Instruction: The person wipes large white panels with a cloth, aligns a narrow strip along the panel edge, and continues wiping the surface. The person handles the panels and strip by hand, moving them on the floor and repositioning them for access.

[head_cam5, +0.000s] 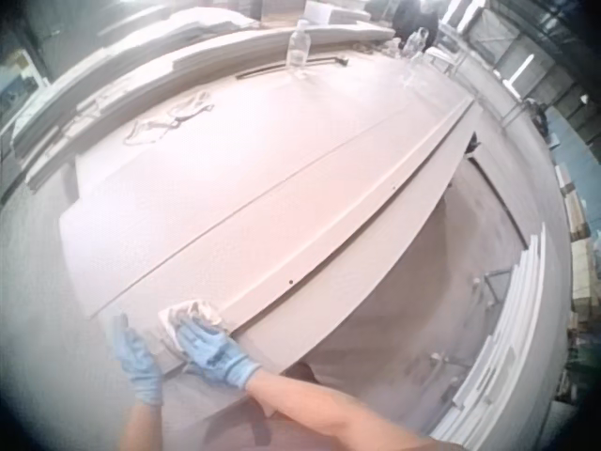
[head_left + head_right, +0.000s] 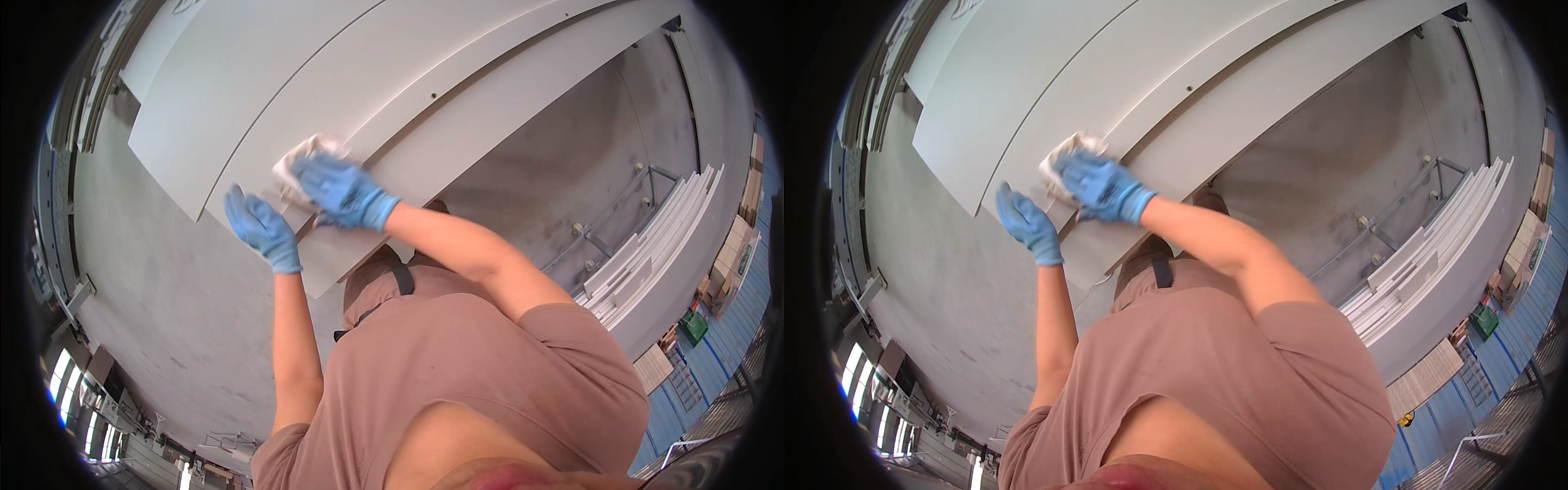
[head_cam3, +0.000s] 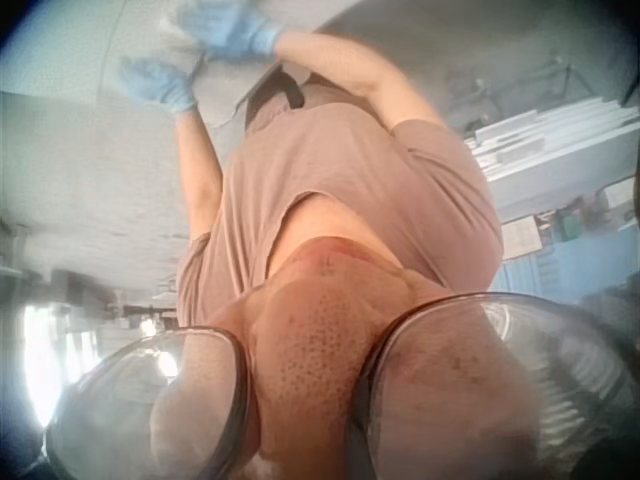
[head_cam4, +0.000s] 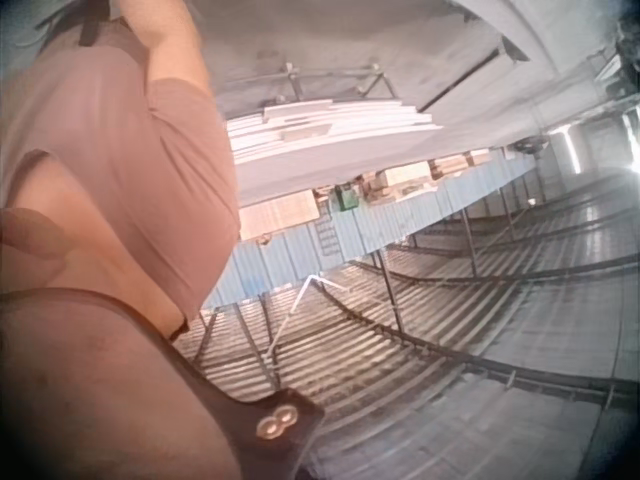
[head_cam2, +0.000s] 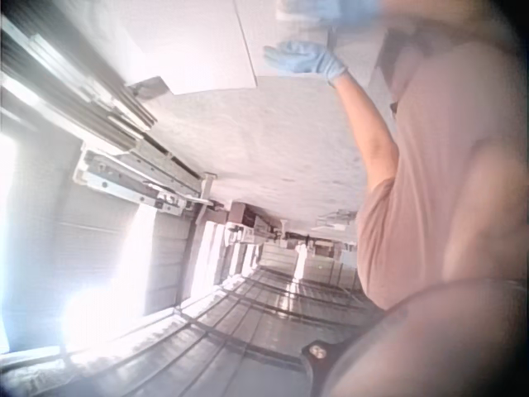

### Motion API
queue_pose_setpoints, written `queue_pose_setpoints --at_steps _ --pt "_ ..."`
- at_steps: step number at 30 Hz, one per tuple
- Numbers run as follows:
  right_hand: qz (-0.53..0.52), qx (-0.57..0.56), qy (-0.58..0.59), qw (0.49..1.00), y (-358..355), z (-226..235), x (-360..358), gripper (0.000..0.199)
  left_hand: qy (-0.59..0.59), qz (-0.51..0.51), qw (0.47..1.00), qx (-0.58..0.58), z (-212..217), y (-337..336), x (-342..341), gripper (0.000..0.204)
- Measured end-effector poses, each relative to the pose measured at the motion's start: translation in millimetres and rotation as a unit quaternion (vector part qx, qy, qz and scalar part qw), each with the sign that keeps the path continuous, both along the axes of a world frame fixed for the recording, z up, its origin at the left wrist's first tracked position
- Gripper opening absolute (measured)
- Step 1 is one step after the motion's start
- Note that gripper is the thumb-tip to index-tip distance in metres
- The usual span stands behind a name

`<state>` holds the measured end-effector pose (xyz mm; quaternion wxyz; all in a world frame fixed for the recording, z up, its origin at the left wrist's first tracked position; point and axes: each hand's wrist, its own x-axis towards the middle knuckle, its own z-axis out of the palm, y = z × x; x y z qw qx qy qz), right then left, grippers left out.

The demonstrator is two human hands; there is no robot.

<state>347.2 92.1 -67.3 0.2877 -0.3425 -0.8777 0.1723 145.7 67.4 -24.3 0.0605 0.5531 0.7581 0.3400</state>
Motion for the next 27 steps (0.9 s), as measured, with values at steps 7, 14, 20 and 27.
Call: queue_pose_setpoints --at_steps 7,14,20,27 --pt "-0.240 0.034 -0.121 0.963 194 10 302 0.096 0.221 -0.022 0.961 -0.164 -54 -63 5 0.055" --pt "-0.345 0.082 -0.231 0.906 222 -8 361 0.076 0.236 -0.033 0.955 -0.176 -63 -71 -4 0.053" --pt "-0.091 -0.068 -0.142 0.983 138 27 252 0.109 0.273 -0.041 0.938 -0.209 -61 -62 -9 0.056" --pt "-0.286 0.072 -0.118 0.948 274 -17 476 0.102 0.284 -0.039 0.916 -0.282 -61 -66 -14 0.057"
